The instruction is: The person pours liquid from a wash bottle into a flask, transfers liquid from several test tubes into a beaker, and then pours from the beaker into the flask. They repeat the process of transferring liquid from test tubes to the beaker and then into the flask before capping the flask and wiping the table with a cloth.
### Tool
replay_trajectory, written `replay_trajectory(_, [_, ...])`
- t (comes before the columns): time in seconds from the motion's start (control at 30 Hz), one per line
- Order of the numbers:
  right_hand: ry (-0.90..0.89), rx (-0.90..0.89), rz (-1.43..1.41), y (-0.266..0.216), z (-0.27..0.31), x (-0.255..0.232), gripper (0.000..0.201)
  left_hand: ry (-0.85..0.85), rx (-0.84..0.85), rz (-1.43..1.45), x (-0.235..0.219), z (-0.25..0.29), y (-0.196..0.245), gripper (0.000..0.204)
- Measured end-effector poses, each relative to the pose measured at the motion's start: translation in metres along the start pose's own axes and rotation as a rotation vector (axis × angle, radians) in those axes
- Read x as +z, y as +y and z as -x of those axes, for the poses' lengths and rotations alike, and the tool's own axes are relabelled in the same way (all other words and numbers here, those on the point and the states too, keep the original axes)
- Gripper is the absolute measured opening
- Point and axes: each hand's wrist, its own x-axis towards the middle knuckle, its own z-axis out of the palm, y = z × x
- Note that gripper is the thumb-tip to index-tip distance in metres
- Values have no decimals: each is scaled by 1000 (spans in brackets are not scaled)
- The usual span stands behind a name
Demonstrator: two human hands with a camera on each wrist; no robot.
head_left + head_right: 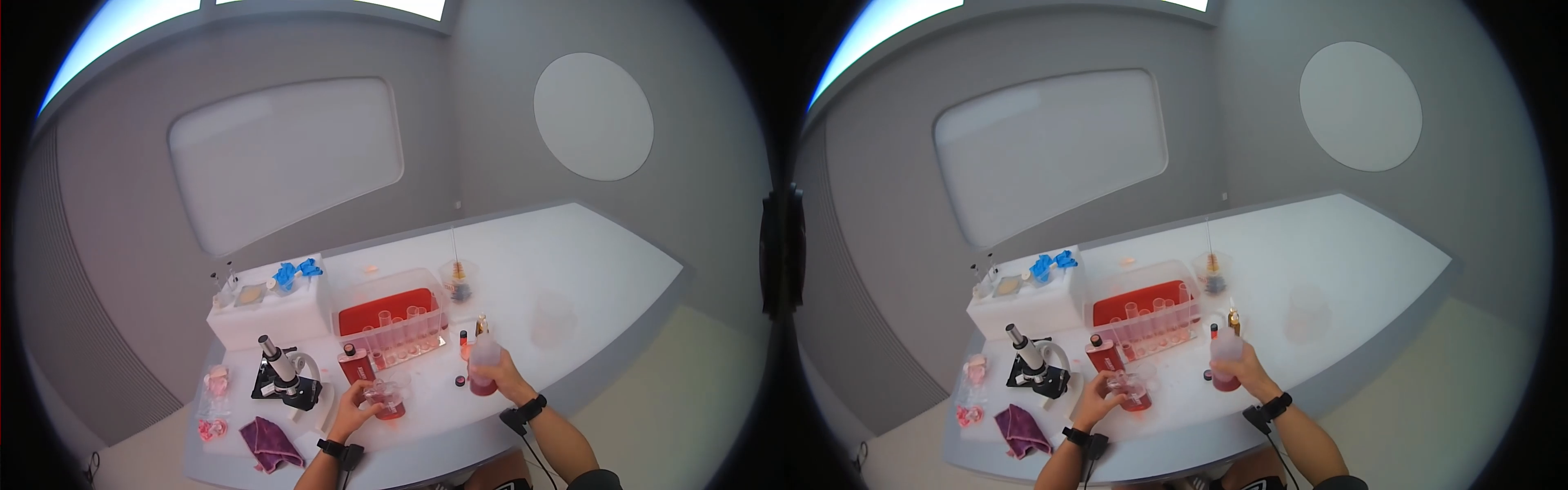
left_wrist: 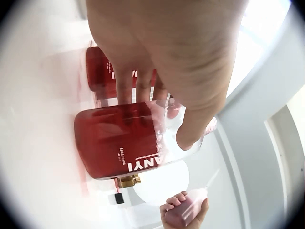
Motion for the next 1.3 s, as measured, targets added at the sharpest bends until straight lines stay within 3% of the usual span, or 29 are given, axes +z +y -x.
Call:
replay_trajectory(0.03, [-6,7,4,2,-3,5,47,8,-4,4,-3,-1,-4,51])
replay_trajectory(0.1, [-254,26,351,-7,3,31,51,40,15,-60,-3,2,-17,53])
replay_trajectory(0.17, [-295,29,553,-30,11,60,56,59,-1,-17,-1,6,-23,53])
replay_trajectory(0.27, [-275,271,733,-54,8,89,50,69,36,-75,2,4,-12,50])
replay_trajectory(0.33, [-166,97,778,-50,-3,94,53,106,43,-105,3,3,-3,50])
replay_trajectory(0.37, [-211,118,814,-46,-8,94,53,84,70,-178,3,3,2,50])
replay_trajectory(0.43, [-240,-140,879,-38,-16,91,53,98,91,-160,2,1,4,50])
replay_trajectory(0.53, [-262,-35,998,-41,-21,95,55,79,113,-144,3,3,-1,51])
replay_trajectory(0.7, [-361,-50,1180,-54,-34,115,56,33,73,-143,-2,3,4,51])
replay_trajectory(0.77, [-471,-243,1280,-55,-37,120,54,13,120,-180,-1,3,6,51])
replay_trajectory(1.0, [-374,-256,1400,-42,-36,119,54,36,113,-179,-1,4,4,51])
replay_trajectory(1.3, [-433,-275,1386,-42,-39,114,56,34,130,-190,0,2,3,50])
